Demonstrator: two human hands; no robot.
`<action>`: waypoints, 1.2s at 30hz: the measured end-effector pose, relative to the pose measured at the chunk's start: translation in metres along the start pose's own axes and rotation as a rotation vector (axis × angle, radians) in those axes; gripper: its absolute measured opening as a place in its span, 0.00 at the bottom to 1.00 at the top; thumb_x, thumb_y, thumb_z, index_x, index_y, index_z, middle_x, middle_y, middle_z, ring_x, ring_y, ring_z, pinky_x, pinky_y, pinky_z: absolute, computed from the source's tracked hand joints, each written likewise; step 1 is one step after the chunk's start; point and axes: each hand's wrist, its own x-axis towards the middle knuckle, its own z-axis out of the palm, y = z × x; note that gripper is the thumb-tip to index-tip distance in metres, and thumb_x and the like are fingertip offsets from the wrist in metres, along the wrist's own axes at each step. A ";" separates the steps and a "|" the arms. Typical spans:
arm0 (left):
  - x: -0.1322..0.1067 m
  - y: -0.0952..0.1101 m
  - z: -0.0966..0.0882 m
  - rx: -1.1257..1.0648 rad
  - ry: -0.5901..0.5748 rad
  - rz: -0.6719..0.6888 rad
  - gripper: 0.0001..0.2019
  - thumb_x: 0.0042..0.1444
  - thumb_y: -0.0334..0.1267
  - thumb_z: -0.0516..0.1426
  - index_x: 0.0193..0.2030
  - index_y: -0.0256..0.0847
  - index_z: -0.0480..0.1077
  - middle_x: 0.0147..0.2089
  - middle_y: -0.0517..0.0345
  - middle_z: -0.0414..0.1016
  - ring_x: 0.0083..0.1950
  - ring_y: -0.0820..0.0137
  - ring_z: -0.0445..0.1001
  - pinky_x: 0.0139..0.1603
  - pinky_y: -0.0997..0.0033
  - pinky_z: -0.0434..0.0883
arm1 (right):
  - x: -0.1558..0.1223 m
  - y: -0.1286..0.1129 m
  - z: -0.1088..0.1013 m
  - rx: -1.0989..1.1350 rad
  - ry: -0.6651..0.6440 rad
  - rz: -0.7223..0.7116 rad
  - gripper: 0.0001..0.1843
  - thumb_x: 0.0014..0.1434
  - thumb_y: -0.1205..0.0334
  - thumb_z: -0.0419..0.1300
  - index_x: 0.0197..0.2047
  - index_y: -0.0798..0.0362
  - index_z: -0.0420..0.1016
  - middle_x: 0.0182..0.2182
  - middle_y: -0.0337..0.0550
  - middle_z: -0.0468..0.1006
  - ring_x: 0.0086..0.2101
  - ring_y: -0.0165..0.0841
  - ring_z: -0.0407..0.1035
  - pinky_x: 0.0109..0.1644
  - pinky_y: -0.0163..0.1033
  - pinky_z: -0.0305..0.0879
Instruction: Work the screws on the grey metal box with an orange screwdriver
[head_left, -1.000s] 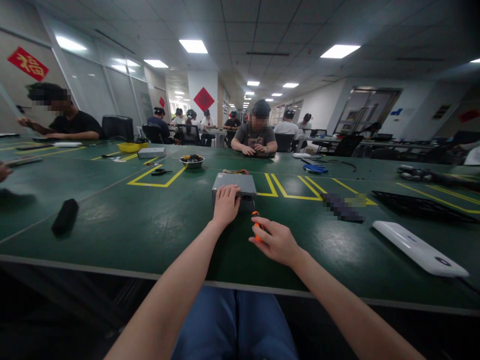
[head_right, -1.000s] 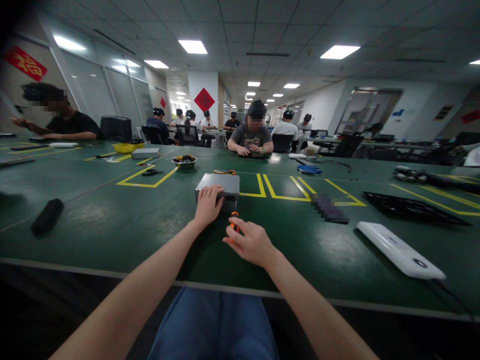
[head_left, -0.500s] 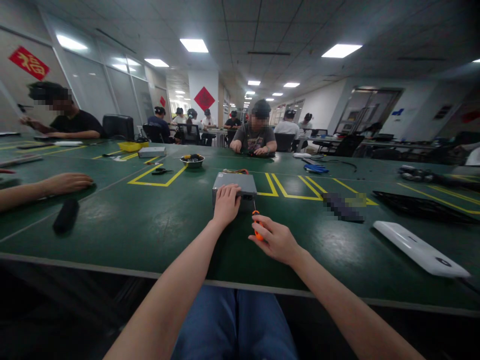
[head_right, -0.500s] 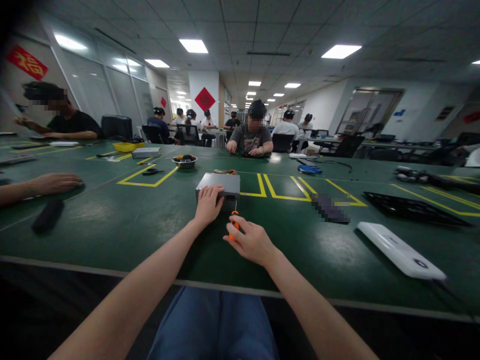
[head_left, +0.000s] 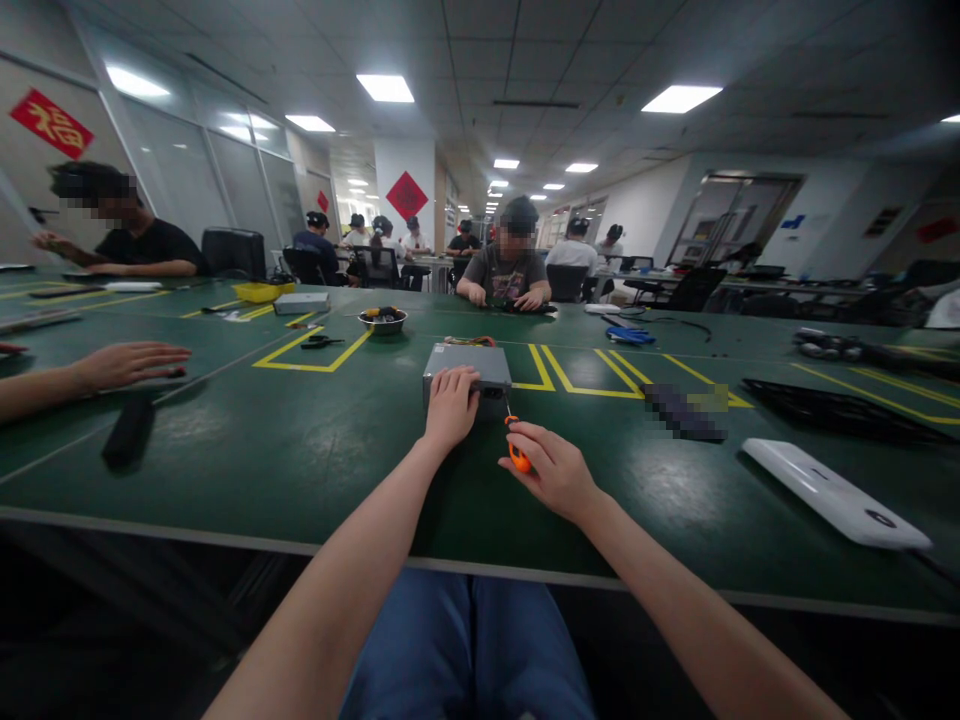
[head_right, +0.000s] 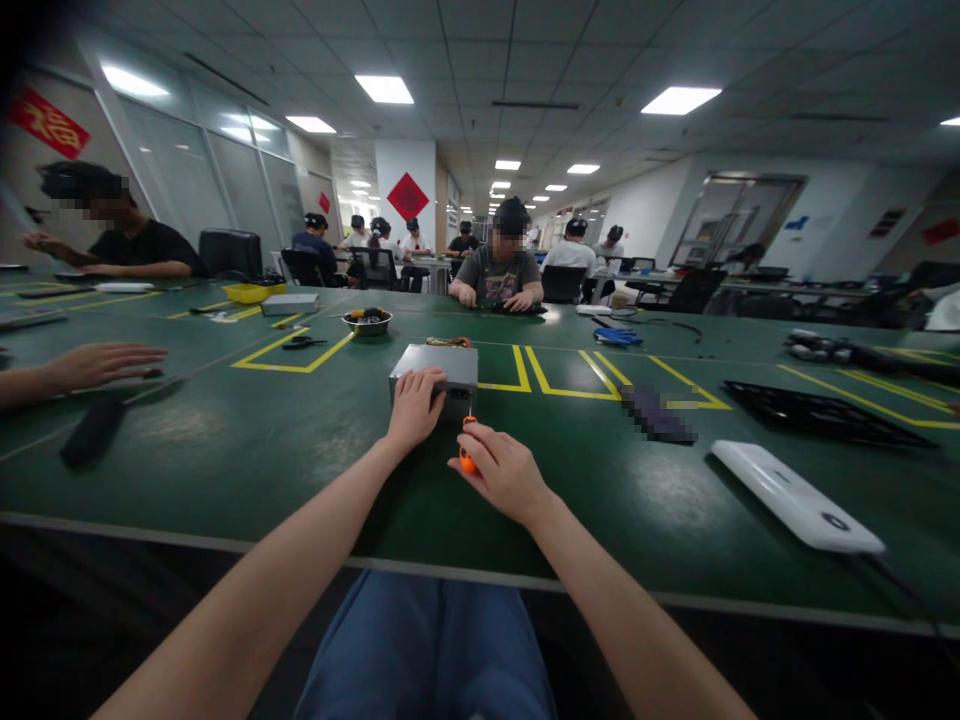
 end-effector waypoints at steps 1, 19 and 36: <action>0.000 0.000 0.000 -0.001 0.001 -0.001 0.13 0.57 0.33 0.49 0.49 0.44 0.62 0.55 0.55 0.67 0.59 0.67 0.61 0.64 0.58 0.52 | 0.001 0.000 0.000 -0.001 -0.001 -0.019 0.15 0.60 0.61 0.55 0.49 0.55 0.62 0.44 0.53 0.72 0.43 0.37 0.70 0.43 0.41 0.71; 0.000 0.000 0.000 -0.006 -0.006 -0.008 0.13 0.58 0.33 0.48 0.49 0.44 0.62 0.56 0.55 0.66 0.59 0.66 0.61 0.64 0.57 0.52 | 0.003 0.000 0.010 -0.039 -0.051 -0.096 0.14 0.62 0.63 0.52 0.51 0.54 0.62 0.46 0.53 0.71 0.45 0.36 0.70 0.45 0.39 0.71; 0.001 -0.001 0.000 -0.005 0.001 -0.009 0.12 0.57 0.34 0.49 0.49 0.44 0.62 0.55 0.56 0.67 0.59 0.68 0.61 0.64 0.59 0.52 | 0.014 -0.013 0.005 0.032 -0.290 -0.166 0.16 0.62 0.60 0.49 0.51 0.56 0.64 0.52 0.59 0.64 0.45 0.39 0.68 0.41 0.39 0.69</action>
